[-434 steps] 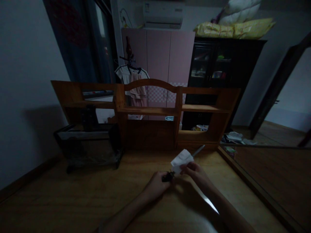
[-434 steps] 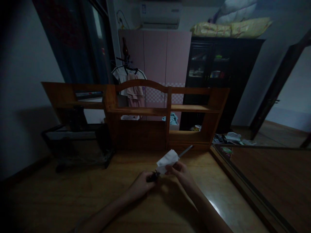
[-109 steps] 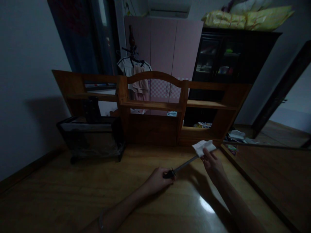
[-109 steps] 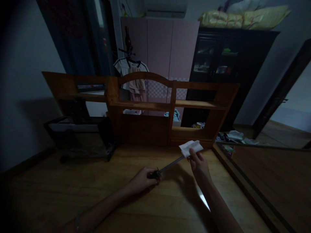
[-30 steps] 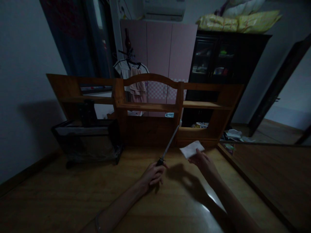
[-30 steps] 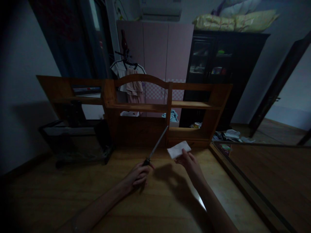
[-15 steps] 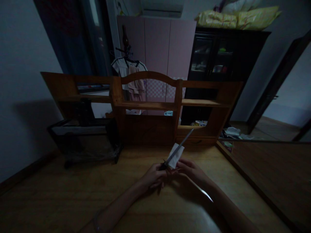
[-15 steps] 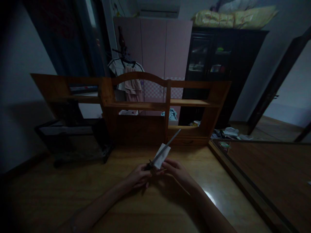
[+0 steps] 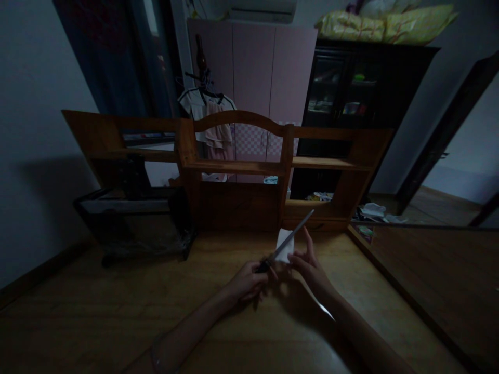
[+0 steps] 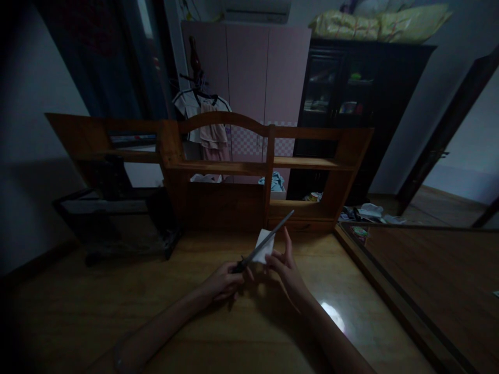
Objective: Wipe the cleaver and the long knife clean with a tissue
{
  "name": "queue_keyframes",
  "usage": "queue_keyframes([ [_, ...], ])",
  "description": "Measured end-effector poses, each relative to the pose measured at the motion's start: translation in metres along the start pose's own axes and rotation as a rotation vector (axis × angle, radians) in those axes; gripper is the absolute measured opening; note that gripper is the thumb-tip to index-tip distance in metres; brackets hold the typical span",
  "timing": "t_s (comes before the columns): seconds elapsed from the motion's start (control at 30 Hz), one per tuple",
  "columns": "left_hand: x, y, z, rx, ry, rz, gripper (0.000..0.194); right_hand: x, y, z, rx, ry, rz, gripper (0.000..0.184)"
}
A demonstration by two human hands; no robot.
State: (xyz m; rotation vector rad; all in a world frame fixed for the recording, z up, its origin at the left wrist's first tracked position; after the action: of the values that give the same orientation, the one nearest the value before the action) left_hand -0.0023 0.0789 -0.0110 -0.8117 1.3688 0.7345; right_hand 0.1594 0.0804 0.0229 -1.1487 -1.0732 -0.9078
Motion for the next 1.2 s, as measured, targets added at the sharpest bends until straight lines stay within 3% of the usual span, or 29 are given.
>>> queue_keyframes([
  [0.13, 0.001, 0.006, 0.001, -0.002, -0.036, -0.068, 0.024, -0.003, 0.007, 0.004, -0.014, -0.051, -0.089, 0.043],
  [0.2, 0.001, 0.009, 0.002, -0.016, -0.044, -0.127, 0.024, -0.008, 0.009, 0.005, -0.006, -0.12, -0.137, 0.035],
  [0.33, 0.002, 0.015, 0.002, -0.069, -0.054, -0.224, 0.024, -0.018, 0.01, 0.005, 0.002, -0.237, -0.247, 0.045],
  [0.53, 0.002, 0.015, 0.002, -0.061, -0.046, -0.24, 0.025, -0.027, 0.016, 0.012, -0.029, -0.227, -0.282, 0.053],
  [0.67, 0.003, 0.015, 0.002, -0.066, -0.04, -0.229, 0.024, -0.016, 0.016, 0.009, -0.097, -0.203, -0.289, 0.05],
  [0.83, 0.003, 0.016, 0.002, -0.079, -0.037, -0.248, 0.026, -0.001, 0.009, 0.001, -0.086, -0.199, -0.281, 0.039],
  [1.2, 0.01, 0.021, 0.005, -0.126, -0.039, -0.265, 0.025, -0.022, 0.017, 0.008, -0.033, -0.309, -0.089, 0.031],
])
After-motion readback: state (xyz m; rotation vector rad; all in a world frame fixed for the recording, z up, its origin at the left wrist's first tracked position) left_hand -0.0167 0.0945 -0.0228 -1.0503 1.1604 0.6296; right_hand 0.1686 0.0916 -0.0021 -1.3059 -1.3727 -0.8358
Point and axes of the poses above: each hand's wrist, its own z-axis towards the middle knuckle, its own y-axis out of the back of the hand, x = y × z, the point moved 6 cm from there along z, towards the middle knuckle, and after that the axes turned 9 degrees about -y, right-handed, at the moved point
